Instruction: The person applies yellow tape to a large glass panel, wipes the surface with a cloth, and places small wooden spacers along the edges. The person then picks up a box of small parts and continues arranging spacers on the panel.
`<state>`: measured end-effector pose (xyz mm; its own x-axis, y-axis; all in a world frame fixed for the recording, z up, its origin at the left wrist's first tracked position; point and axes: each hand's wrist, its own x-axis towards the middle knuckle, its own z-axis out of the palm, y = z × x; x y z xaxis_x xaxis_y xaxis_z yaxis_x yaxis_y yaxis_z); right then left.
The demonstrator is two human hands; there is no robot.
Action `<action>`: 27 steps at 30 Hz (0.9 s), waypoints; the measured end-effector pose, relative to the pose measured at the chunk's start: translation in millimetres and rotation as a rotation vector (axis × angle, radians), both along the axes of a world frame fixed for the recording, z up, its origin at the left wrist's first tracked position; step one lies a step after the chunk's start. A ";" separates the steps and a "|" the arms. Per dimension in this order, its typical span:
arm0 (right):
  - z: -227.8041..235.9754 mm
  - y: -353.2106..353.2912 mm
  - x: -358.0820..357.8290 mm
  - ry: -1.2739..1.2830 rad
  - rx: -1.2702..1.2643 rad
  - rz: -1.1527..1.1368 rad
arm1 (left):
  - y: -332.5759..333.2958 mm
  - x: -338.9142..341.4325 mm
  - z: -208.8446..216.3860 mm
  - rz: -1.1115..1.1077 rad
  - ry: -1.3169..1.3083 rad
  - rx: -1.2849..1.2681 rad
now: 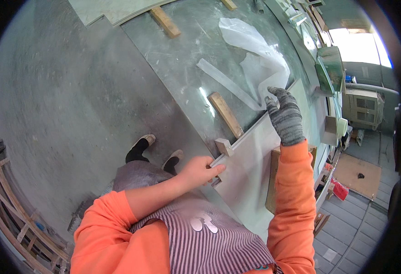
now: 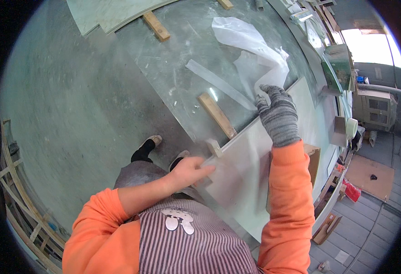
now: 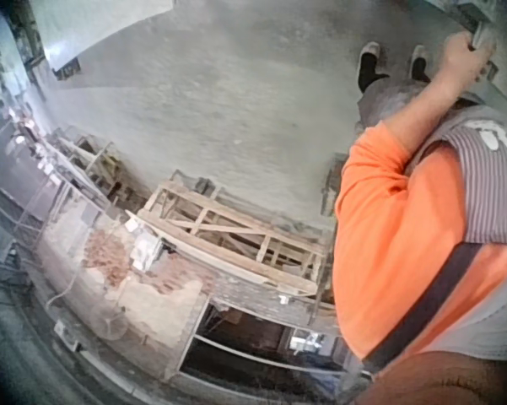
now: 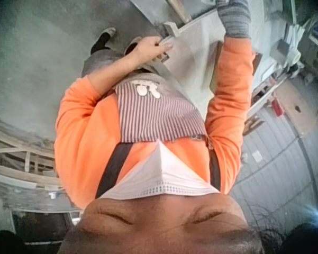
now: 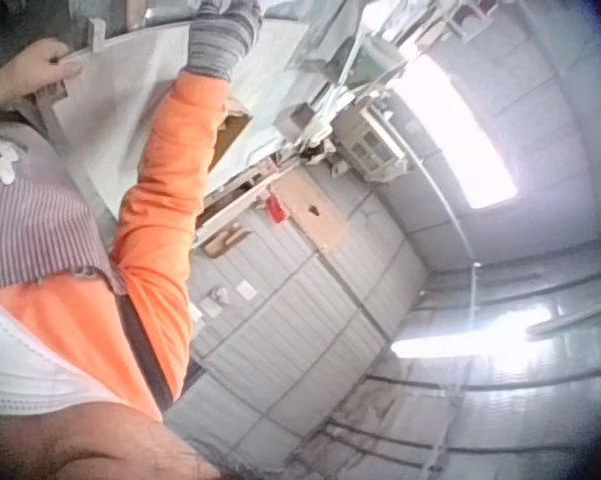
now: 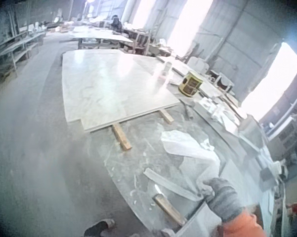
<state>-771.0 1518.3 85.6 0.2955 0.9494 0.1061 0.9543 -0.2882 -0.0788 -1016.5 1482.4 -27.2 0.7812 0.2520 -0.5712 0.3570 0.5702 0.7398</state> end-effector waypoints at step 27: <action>-11.2 -9.4 -72.4 0.230 -0.856 0.540 | -42.8 22.5 -52.1 0.426 -0.406 0.240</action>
